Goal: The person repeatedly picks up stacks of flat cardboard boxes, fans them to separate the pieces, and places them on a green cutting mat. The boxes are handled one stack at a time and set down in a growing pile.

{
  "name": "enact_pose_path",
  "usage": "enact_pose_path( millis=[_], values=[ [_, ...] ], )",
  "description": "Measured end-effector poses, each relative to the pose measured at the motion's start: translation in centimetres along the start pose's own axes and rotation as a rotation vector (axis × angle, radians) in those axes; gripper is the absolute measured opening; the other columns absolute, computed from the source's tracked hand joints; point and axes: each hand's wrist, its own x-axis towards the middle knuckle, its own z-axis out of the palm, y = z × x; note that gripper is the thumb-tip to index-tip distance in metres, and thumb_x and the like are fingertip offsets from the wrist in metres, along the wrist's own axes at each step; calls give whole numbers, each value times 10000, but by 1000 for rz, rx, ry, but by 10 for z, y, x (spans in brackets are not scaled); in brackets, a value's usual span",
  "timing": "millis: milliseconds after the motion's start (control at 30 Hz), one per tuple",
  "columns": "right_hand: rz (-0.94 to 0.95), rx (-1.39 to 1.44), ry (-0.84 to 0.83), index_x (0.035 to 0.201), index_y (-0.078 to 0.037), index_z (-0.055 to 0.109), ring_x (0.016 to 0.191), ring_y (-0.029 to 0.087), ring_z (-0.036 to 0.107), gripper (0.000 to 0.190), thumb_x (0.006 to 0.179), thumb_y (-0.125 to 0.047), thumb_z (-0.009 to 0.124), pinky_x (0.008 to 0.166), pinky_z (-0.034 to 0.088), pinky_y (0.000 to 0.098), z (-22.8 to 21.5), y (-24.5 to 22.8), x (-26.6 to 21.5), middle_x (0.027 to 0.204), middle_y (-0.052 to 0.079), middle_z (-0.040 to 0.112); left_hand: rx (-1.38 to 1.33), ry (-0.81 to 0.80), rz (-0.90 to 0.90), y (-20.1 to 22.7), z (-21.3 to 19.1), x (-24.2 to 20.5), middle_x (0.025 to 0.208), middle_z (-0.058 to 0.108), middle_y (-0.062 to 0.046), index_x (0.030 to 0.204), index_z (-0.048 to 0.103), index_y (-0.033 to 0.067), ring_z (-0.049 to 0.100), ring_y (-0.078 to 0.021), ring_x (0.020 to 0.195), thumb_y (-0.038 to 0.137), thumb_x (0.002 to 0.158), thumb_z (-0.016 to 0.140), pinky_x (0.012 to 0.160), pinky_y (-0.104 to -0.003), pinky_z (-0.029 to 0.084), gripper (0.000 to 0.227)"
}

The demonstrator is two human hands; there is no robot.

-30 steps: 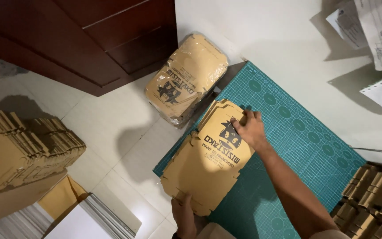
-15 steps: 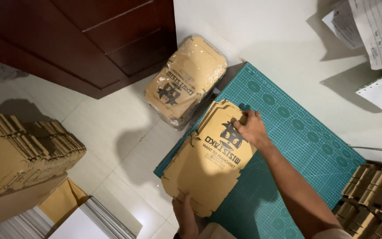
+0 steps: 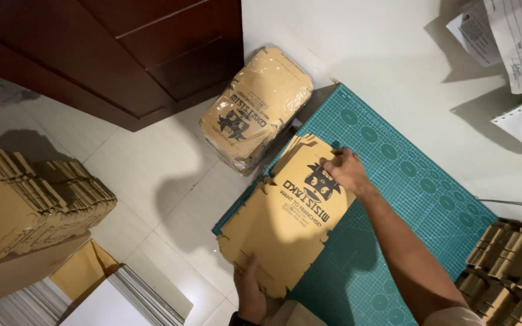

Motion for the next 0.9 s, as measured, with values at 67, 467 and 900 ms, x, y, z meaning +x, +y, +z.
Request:
enact_pose_path(
  millis=[67,467,900],
  values=[
    [7,43,9,1449,-46,423,1341,323,460,749,899,-530,579,1114,436,611,-3,-3,-6,1468,138,517,-9,-4,-20,4,4,-3,1401,656,-152,1490,550,95,613,-356,1174,97,808,688,989,-487,500,695],
    [209,789,-182,1306,-5,655,1130,381,710,692,736,-395,700,1004,568,501,26,161,-133,1250,196,736,548,-452,278,30,-42,-13,1133,816,-170,1259,716,-39,741,-283,991,7,721,837,839,-418,603,553],
    [-19,1331,639,1230,51,707,1079,275,706,462,849,-209,744,937,552,439,146,397,-358,1204,177,768,1139,-1230,383,-60,12,40,1299,732,-107,1341,617,48,681,-227,1184,214,758,859,1027,-365,532,653]
  ],
)
